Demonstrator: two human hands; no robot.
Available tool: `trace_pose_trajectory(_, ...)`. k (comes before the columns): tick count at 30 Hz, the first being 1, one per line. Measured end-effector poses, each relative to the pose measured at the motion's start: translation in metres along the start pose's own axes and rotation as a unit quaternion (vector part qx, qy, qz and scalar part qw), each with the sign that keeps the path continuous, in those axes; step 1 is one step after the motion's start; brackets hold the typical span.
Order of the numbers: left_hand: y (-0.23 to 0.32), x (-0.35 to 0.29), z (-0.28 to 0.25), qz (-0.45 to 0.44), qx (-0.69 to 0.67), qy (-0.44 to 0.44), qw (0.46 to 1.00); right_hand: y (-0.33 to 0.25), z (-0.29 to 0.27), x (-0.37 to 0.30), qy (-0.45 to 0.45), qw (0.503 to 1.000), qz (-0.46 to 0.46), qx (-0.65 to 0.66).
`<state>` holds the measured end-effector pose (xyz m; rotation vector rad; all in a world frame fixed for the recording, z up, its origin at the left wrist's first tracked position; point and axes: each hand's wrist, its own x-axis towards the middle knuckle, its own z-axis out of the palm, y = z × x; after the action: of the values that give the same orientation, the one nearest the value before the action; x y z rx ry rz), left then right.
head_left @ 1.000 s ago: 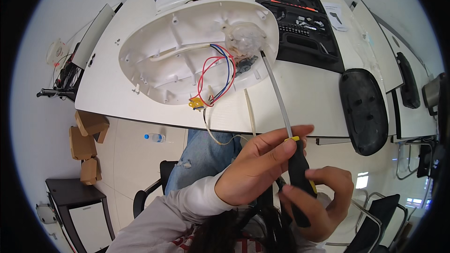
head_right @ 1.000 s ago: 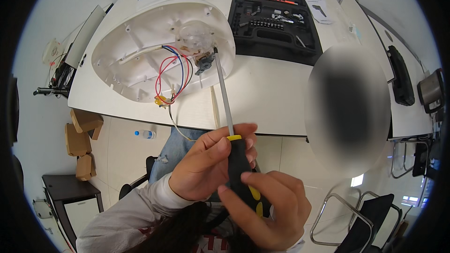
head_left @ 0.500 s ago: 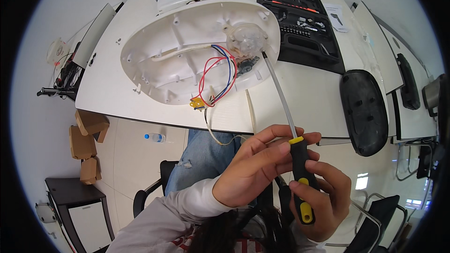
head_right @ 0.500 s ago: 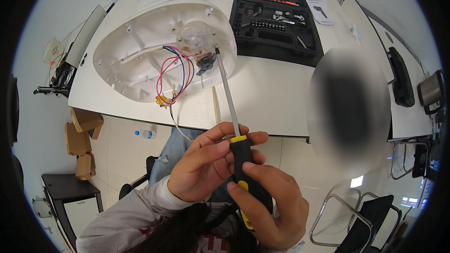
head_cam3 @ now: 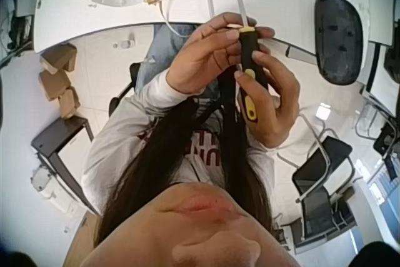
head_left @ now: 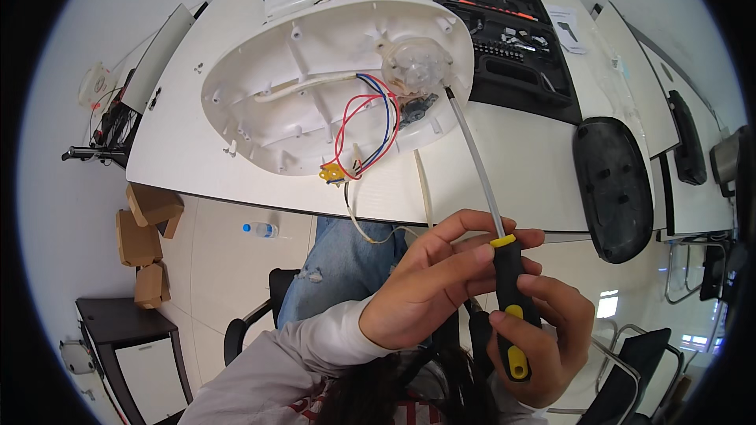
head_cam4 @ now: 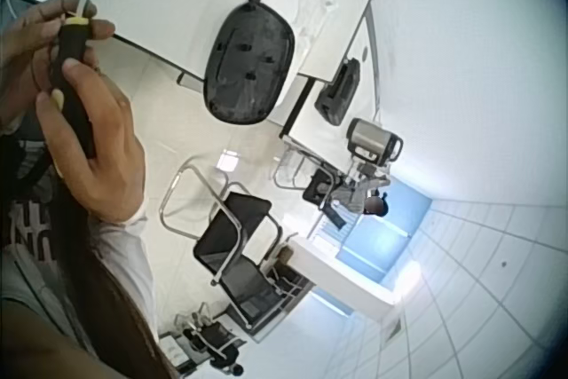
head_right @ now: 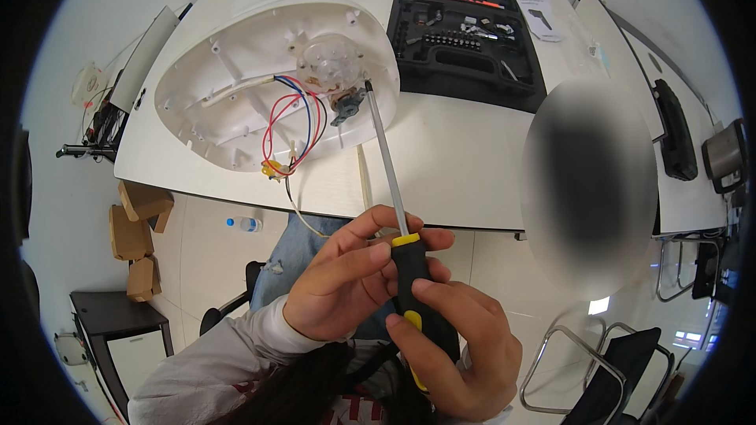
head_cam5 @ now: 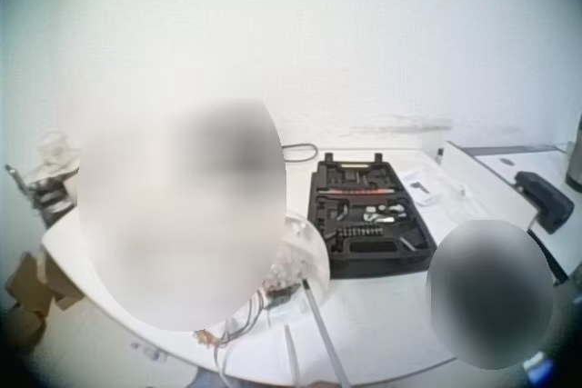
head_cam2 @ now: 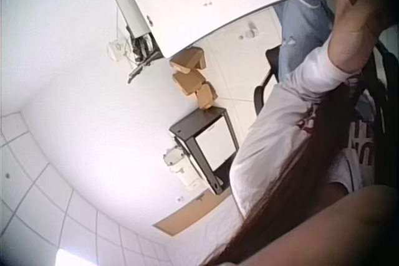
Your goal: The person uses a screwdriver to fasten screws into a white plastic housing containing wires and a light bulb. They repeatedly pick up screws from the table, align them with screw holes, and tighten them while holding the housing steady.
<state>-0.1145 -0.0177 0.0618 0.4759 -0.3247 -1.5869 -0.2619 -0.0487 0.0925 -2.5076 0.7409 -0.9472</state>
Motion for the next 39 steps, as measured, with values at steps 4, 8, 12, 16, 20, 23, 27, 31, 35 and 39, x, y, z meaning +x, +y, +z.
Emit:
trace_pose_trajectory(4,-0.002,0.000,-0.001,-0.001,0.000,-0.004,1.000,0.000,-0.001,-0.001,-0.005,1.000,-0.001,-0.004)
trace_pose_trajectory(8,-0.003,0.001,0.000,-0.012,0.009,-0.016,1.000,0.001,-0.007,-0.002,-0.020,1.000,0.000,-0.006)
trace_pose_trajectory(12,-0.001,0.002,-0.002,-0.002,0.036,-0.007,0.999,0.005,-0.015,-0.001,-0.041,0.999,-0.023,0.000)
trace_pose_trajectory(16,0.004,0.004,-0.012,0.050,0.010,0.023,0.998,0.022,-0.049,-0.002,-0.073,0.978,-0.172,0.090)
trace_pose_trajectory(20,0.007,-0.002,-0.036,0.140,-0.011,0.030,0.990,0.041,-0.067,-0.014,-0.122,0.953,-0.173,0.216)
trace_pose_trajectory(23,0.009,-0.009,-0.036,0.157,-0.077,0.045,0.984,0.043,-0.061,-0.024,-0.065,0.950,-0.155,0.264)
trace_pose_trajectory(27,0.013,-0.020,-0.039,0.137,-0.106,0.062,0.983,0.045,-0.054,-0.025,-0.058,0.942,-0.149,0.295)
trace_pose_trajectory(31,0.017,-0.027,-0.042,0.154,-0.108,0.027,0.982,0.049,-0.050,-0.024,-0.030,0.927,-0.214,0.307)
trace_pose_trajectory(35,0.036,-0.043,-0.057,0.243,-0.057,0.067,0.966,0.048,-0.047,-0.031,0.006,0.894,-0.218,0.391)
trace_pose_trajectory(39,0.076,-0.076,-0.079,0.438,0.205,0.258,0.836,0.048,-0.047,-0.036,0.021,0.881,-0.202,0.427)
